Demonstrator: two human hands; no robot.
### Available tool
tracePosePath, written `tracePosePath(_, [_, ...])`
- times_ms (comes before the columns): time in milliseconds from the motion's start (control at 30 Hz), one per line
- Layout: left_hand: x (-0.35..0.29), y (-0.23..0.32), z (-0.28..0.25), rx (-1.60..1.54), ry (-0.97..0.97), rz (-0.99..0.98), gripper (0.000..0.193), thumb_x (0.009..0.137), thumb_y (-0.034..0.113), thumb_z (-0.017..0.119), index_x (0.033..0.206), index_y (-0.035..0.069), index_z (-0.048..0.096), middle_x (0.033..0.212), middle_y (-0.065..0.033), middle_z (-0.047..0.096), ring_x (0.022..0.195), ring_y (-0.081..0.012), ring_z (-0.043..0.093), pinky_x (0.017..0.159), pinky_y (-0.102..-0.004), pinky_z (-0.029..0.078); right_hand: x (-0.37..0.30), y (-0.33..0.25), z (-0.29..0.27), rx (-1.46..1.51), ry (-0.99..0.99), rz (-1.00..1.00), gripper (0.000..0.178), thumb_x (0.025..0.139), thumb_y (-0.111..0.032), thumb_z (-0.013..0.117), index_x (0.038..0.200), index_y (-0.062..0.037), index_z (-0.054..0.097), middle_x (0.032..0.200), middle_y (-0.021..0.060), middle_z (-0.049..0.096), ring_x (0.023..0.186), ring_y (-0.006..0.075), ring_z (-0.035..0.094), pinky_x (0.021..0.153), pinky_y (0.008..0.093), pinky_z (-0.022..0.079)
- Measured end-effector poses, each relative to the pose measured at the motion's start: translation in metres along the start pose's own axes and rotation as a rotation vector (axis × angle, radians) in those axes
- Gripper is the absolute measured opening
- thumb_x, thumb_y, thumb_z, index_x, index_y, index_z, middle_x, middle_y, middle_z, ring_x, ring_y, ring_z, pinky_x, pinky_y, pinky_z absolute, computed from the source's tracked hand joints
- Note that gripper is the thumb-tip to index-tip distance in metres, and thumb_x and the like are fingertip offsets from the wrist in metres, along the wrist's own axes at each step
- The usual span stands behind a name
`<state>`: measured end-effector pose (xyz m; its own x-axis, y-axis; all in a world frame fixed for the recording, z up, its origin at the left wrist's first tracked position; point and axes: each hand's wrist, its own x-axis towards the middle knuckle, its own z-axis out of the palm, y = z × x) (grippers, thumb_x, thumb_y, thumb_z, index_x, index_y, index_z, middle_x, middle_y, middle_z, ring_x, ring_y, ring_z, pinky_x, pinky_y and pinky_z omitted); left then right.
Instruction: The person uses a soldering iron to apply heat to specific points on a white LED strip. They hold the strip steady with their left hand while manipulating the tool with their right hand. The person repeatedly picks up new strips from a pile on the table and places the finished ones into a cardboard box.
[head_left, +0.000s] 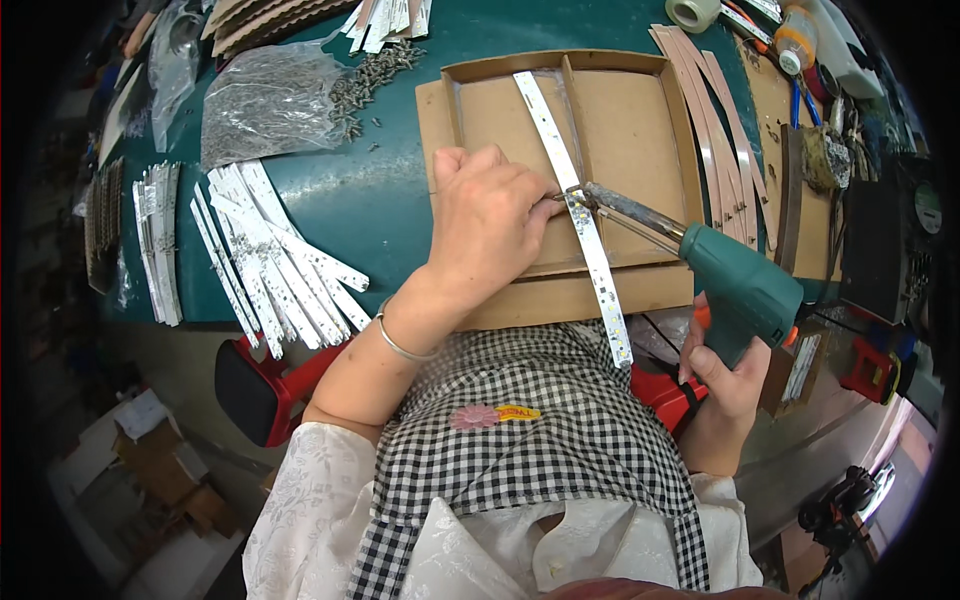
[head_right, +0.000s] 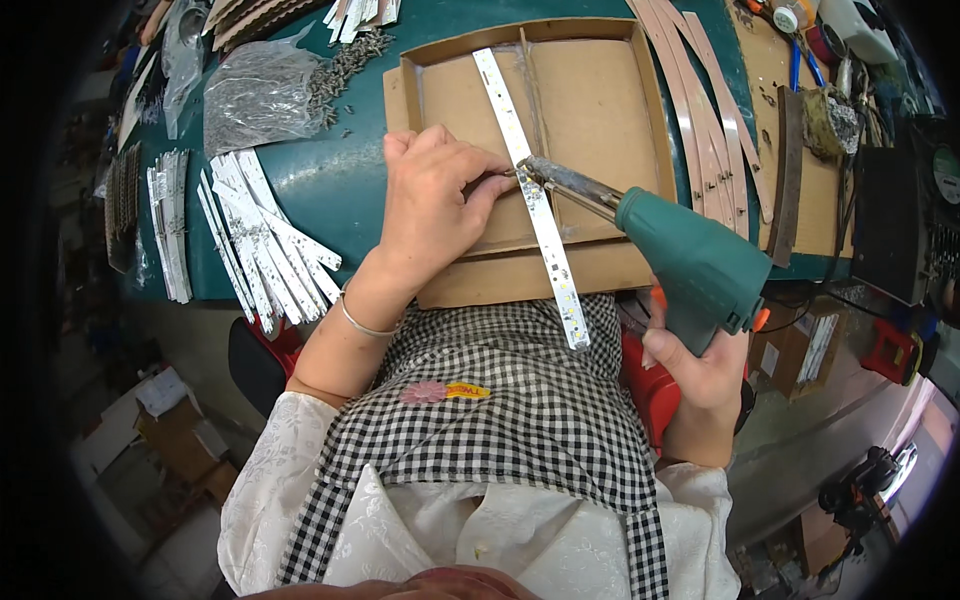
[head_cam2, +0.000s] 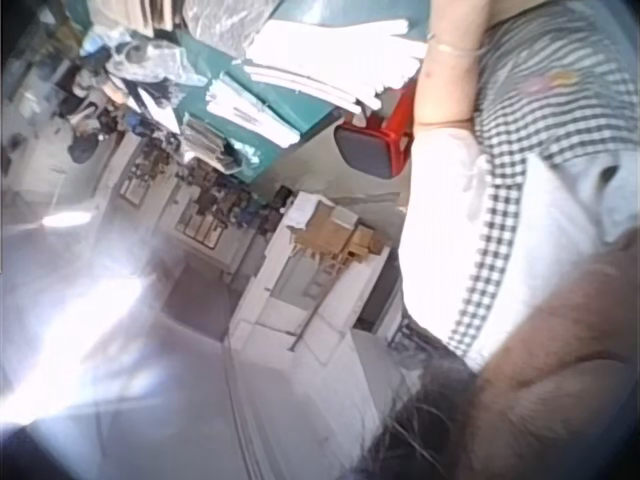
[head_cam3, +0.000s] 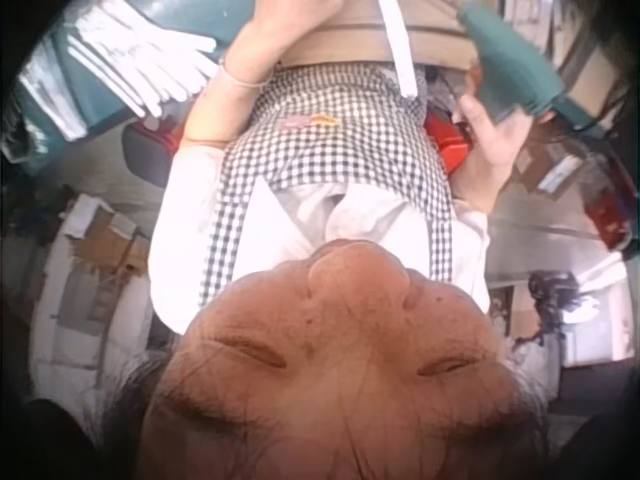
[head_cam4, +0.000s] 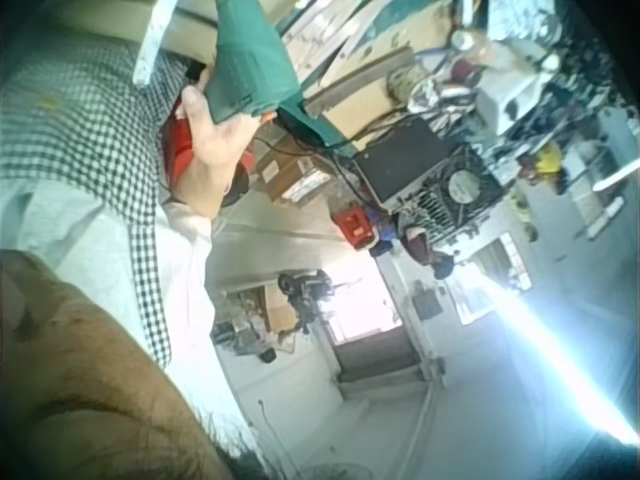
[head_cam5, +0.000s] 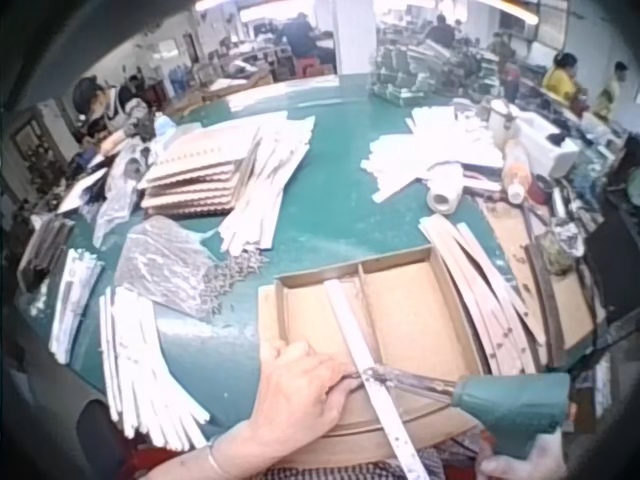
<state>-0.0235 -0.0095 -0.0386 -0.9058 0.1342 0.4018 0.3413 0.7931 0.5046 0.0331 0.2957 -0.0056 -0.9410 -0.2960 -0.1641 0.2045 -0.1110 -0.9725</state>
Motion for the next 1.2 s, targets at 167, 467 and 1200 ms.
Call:
tracePosePath(167, [0.000,-0.001,0.001,0.001,-0.002,0.008,0.013,0.071,0.010,0.083,0.081,0.013,0.076,0.071,0.0018,0.067,0.073,-0.0174,0.054,0.079,-0.0367,0.033,0.001,-0.001,0.003,0.013,0.010,0.013,0.066,0.081,-0.005,0.079,0.135,0.0082,0.043,0.118,0.0209,0.058,0.075,0.0193,0.062,0.054,0.0269,0.054])
tracePosePath(467, [0.000,-0.002,0.002,0.008,-0.004,0.015,0.011,0.072,0.011,0.082,0.082,0.012,0.076,0.072,0.0016,0.068,0.073,-0.0176,0.055,0.078,-0.0358,0.033,0.007,-0.005,0.006,0.051,0.010,-0.041,0.068,0.080,-0.008,0.080,0.134,0.0099,0.043,0.121,0.0223,0.057,0.072,0.0190,0.061,0.051,0.0278,0.054])
tracePosePath(1200, [-0.001,-0.001,0.002,0.009,0.017,0.043,0.010,0.074,0.012,0.082,0.082,0.012,0.076,0.071,0.0021,0.067,0.071,-0.0170,0.054,0.078,-0.0353,0.033,0.005,-0.002,-0.009,0.127,0.159,-0.132,0.078,0.077,-0.008,0.077,0.139,0.0146,0.036,0.118,0.0232,0.056,0.060,0.0155,0.056,0.043,0.0263,0.051])
